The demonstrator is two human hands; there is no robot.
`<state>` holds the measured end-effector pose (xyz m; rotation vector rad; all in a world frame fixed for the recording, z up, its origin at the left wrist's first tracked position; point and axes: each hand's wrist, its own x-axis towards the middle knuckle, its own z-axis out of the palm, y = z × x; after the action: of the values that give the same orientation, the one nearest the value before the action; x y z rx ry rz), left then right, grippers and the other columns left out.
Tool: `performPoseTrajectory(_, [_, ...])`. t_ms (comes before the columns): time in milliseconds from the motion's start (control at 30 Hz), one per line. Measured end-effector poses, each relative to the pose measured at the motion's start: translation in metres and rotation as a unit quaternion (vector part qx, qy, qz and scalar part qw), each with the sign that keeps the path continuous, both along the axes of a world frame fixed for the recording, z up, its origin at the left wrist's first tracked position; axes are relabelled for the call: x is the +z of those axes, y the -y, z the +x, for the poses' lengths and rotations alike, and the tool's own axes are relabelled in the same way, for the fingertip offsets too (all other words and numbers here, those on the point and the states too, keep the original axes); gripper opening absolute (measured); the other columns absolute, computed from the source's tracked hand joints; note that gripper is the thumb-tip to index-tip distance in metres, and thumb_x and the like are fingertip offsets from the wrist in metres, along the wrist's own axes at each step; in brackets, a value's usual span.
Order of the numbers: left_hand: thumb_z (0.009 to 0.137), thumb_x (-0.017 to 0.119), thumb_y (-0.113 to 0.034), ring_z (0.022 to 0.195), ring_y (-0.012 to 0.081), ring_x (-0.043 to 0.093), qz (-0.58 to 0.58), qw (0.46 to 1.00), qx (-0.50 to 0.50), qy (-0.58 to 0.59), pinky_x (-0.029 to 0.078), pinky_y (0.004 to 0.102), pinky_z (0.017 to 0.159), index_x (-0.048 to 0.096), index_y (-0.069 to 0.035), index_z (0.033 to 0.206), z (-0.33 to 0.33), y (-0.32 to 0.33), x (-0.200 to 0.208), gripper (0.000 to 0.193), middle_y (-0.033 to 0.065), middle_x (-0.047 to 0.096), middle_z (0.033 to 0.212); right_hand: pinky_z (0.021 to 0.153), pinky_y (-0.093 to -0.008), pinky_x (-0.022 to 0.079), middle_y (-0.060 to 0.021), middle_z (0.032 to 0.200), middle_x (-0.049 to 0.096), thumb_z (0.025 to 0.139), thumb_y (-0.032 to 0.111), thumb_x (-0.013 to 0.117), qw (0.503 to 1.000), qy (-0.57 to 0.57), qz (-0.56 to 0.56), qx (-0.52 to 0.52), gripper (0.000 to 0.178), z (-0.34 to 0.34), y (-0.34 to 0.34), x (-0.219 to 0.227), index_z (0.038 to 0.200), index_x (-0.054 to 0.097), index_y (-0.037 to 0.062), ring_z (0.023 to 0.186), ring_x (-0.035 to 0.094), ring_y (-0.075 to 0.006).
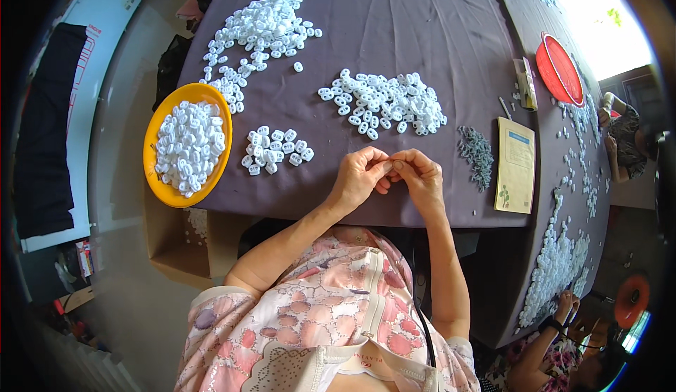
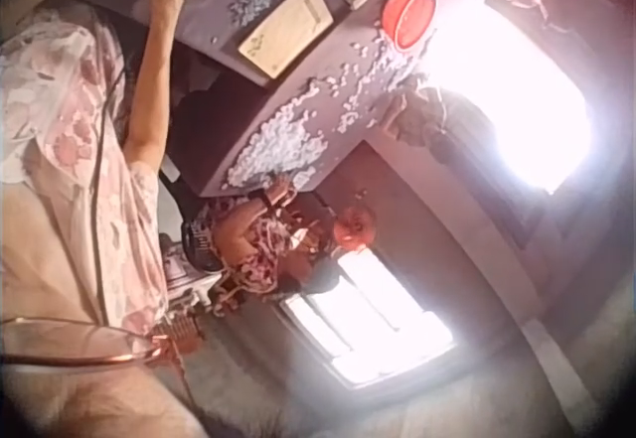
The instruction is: The person assembles small white plastic parts and rubber rings by hand at a table.
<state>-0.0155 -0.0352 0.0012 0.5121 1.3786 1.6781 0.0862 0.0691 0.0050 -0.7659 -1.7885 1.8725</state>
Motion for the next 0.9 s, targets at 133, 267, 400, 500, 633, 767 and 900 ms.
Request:
performPoseTrajectory(133, [0.086, 0.056, -0.008, 0.054, 0.0090, 0.057, -0.033, 0.999, 0.008, 0.008, 0.048, 0.0217, 0.045, 0.058, 0.001, 0.084, -0.008, 0.008, 0.000, 0.009, 0.0043, 0.060, 0.070, 0.055, -0.0260, 0.045, -0.0062, 0.073, 0.058, 0.083, 0.001, 0.055, 0.963, 0.073, 0.254, -0.048, 0.008, -0.015, -0.015, 0.011, 0.088, 0.061, 0.0021, 0.060, 0.057, -0.0140])
performPoseTrajectory(267, [0.085, 0.057, -0.008, 0.052, 0.0094, 0.056, -0.033, 0.999, 0.013, 0.038, 0.047, 0.0214, 0.044, 0.058, 0.001, 0.084, -0.009, 0.010, 0.000, 0.009, 0.0038, 0.058, 0.069, 0.062, -0.0373, 0.045, -0.0131, 0.079, 0.057, 0.081, 0.009, 0.058, 0.890, 0.119, 0.434, -0.078, 0.007, -0.033, -0.029, 0.004, 0.085, 0.058, 0.0024, 0.072, 0.058, -0.0315])
performPoseTrajectory(400, [0.084, 0.058, -0.008, 0.052, 0.0094, 0.056, -0.034, 0.998, 0.022, 0.048, 0.047, 0.0216, 0.044, 0.058, 0.001, 0.083, -0.010, 0.010, -0.001, 0.009, 0.0039, 0.058, 0.069, 0.065, -0.0428, 0.045, -0.0151, 0.084, 0.056, 0.081, 0.017, 0.059, 0.858, 0.235, 0.451, -0.077, 0.016, -0.044, -0.028, -0.003, 0.089, 0.057, 0.0036, 0.075, 0.057, -0.0345])
performPoseTrajectory(500, [0.084, 0.058, -0.008, 0.052, 0.0095, 0.057, -0.019, 0.998, 0.017, 0.060, 0.047, 0.0217, 0.044, 0.058, 0.001, 0.083, -0.010, 0.010, -0.003, 0.010, 0.0039, 0.058, 0.070, 0.066, -0.0429, 0.045, -0.0161, 0.087, 0.056, 0.080, 0.014, 0.059, 0.851, 0.244, 0.459, -0.075, 0.015, -0.045, -0.028, -0.002, 0.090, 0.056, 0.0037, 0.076, 0.057, -0.0349])
performPoseTrajectory(633, [0.085, 0.058, -0.009, 0.052, 0.0095, 0.057, -0.024, 0.998, 0.016, 0.053, 0.048, 0.0216, 0.044, 0.058, 0.001, 0.084, -0.010, 0.011, -0.004, 0.010, 0.0038, 0.058, 0.070, 0.067, -0.0427, 0.045, -0.0163, 0.085, 0.057, 0.078, 0.010, 0.058, 0.866, 0.239, 0.438, -0.039, 0.013, -0.041, -0.031, 0.005, 0.088, 0.056, 0.0033, 0.078, 0.058, -0.0346])
performPoseTrajectory(767, [0.085, 0.057, -0.009, 0.053, 0.0091, 0.057, -0.028, 0.998, 0.014, 0.049, 0.048, 0.0216, 0.044, 0.058, 0.000, 0.083, -0.009, 0.012, -0.003, 0.010, 0.0035, 0.058, 0.070, 0.065, -0.0401, 0.046, -0.0142, 0.080, 0.058, 0.076, 0.005, 0.058, 0.897, 0.196, 0.397, -0.006, 0.013, -0.025, -0.025, 0.013, 0.089, 0.057, 0.0033, 0.075, 0.059, -0.0323])
performPoseTrajectory(900, [0.085, 0.057, -0.010, 0.053, 0.0087, 0.056, -0.034, 0.999, 0.007, 0.038, 0.048, 0.0216, 0.044, 0.058, 0.000, 0.083, -0.008, 0.011, -0.001, 0.010, 0.0032, 0.058, 0.069, 0.063, -0.0358, 0.047, -0.0115, 0.080, 0.060, 0.074, 0.003, 0.059, 0.895, 0.172, 0.410, -0.021, 0.011, -0.009, -0.019, 0.012, 0.085, 0.062, 0.0034, 0.070, 0.060, -0.0290])
